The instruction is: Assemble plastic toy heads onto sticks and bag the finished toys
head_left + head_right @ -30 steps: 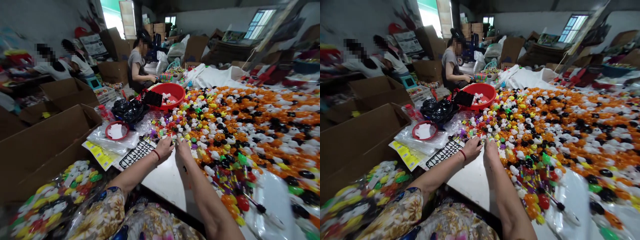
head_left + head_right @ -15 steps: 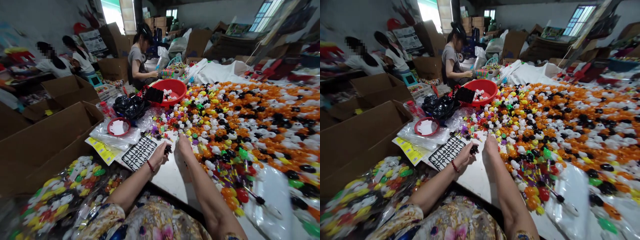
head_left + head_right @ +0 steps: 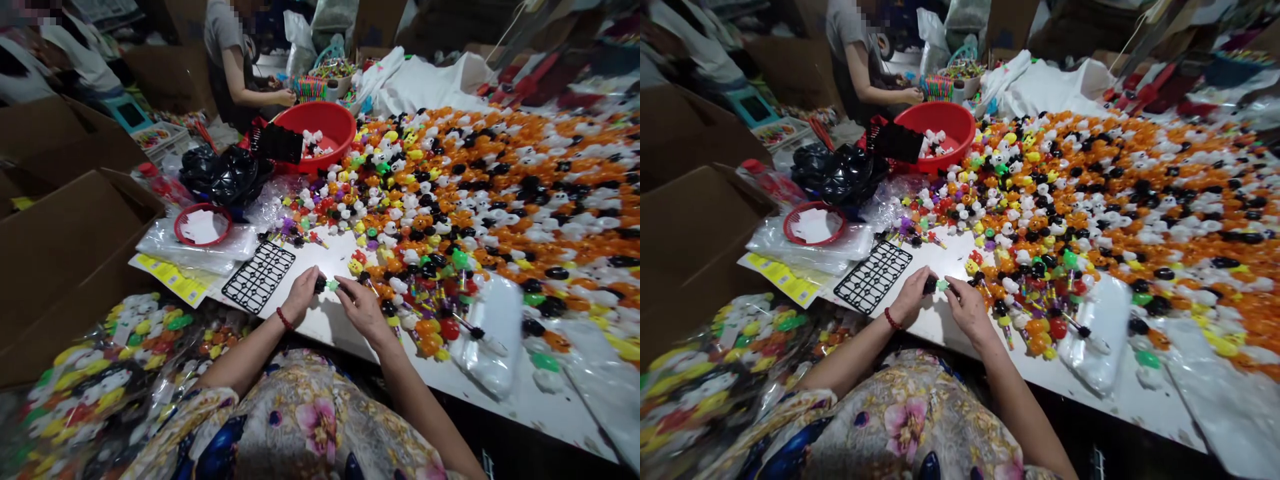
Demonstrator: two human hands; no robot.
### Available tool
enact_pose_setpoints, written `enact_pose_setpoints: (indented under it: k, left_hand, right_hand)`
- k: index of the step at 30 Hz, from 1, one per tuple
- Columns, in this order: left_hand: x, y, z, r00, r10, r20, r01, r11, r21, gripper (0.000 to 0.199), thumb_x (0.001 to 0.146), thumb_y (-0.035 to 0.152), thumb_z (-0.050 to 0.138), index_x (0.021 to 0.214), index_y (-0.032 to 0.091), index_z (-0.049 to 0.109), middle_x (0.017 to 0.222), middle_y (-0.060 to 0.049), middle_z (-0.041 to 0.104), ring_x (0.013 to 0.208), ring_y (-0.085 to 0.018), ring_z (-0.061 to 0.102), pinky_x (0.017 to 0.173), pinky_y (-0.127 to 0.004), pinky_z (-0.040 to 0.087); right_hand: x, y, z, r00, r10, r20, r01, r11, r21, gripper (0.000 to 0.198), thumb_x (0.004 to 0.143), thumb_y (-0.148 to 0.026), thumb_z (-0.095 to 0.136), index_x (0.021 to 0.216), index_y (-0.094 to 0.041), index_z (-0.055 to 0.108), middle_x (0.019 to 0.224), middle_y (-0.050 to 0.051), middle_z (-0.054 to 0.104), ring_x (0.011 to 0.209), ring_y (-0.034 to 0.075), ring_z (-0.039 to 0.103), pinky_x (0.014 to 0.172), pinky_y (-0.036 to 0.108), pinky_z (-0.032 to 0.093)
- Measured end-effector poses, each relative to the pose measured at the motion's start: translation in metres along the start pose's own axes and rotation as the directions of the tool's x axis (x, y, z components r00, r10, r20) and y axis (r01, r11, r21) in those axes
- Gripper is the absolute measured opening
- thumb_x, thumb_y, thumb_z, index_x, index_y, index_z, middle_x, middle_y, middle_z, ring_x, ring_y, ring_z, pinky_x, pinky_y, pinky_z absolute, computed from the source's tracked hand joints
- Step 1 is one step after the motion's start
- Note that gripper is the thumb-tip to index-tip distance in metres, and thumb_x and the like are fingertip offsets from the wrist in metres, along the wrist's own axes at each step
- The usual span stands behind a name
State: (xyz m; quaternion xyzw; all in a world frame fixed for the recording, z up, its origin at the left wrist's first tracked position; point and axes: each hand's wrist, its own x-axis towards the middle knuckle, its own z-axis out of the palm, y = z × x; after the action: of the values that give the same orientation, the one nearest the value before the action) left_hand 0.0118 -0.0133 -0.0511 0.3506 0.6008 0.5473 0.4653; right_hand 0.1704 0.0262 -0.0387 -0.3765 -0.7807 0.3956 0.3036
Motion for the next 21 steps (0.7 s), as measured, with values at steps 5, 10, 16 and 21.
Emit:
enact_pose_setpoints:
  k: [5, 10, 16, 21]
  left_hand:
    - [-0.003, 0.0, 0.003, 0.995, 0.06, 0.082, -0.067, 0.993, 0.093, 0.059, 0.079, 0.077, 0.042, 0.071, 0.02, 0.052, 0.06, 0.002, 0.049, 0.057, -0.013, 0.047, 0.056, -0.026, 0.042]
    - [-0.004, -0.002, 0.005, 0.995, 0.044, 0.084, -0.06, 0.977, 0.204, 0.06, 0.084, 0.075, 0.032, 0.07, 0.021, 0.052, 0.06, 0.001, 0.049, 0.058, -0.014, 0.047, 0.057, -0.027, 0.041]
    - [-0.01, -0.009, 0.017, 0.999, -0.006, -0.048, 0.019, 0.96, 0.278, 0.06, 0.089, 0.071, 0.022, 0.065, 0.022, 0.047, 0.061, 0.0, 0.05, 0.062, -0.016, 0.049, 0.065, -0.03, 0.044]
    - [-0.021, -0.016, 0.026, 0.999, -0.009, -0.049, 0.027, 0.922, 0.386, 0.054, 0.091, 0.065, 0.026, 0.064, 0.023, 0.045, 0.061, 0.0, 0.05, 0.062, -0.016, 0.047, 0.066, -0.031, 0.042]
  right_hand:
    - [-0.005, -0.001, -0.007, 0.997, -0.051, 0.05, 0.052, 0.998, -0.022, 0.031, 0.089, -0.027, 0.053, 0.112, -0.021, 0.072, 0.086, 0.007, 0.071, 0.08, 0.019, 0.066, 0.075, 0.031, 0.054]
    - [-0.009, -0.005, -0.008, 0.994, 0.103, 0.025, -0.103, 0.994, 0.02, 0.019, 0.085, -0.032, 0.058, 0.095, -0.019, 0.067, 0.087, 0.005, 0.071, 0.078, 0.018, 0.064, 0.069, 0.028, 0.05]
    - [-0.017, -0.012, -0.003, 0.988, 0.135, 0.071, -0.14, 0.988, 0.064, 0.015, 0.083, -0.034, 0.056, 0.075, -0.021, 0.056, 0.067, -0.002, 0.061, 0.061, 0.013, 0.053, 0.057, 0.024, 0.041]
    - [-0.03, -0.008, 0.01, 0.984, 0.154, 0.09, -0.163, 0.982, 0.094, 0.016, 0.082, -0.031, 0.05, 0.069, -0.022, 0.049, 0.06, -0.004, 0.052, 0.057, 0.013, 0.048, 0.053, 0.023, 0.038]
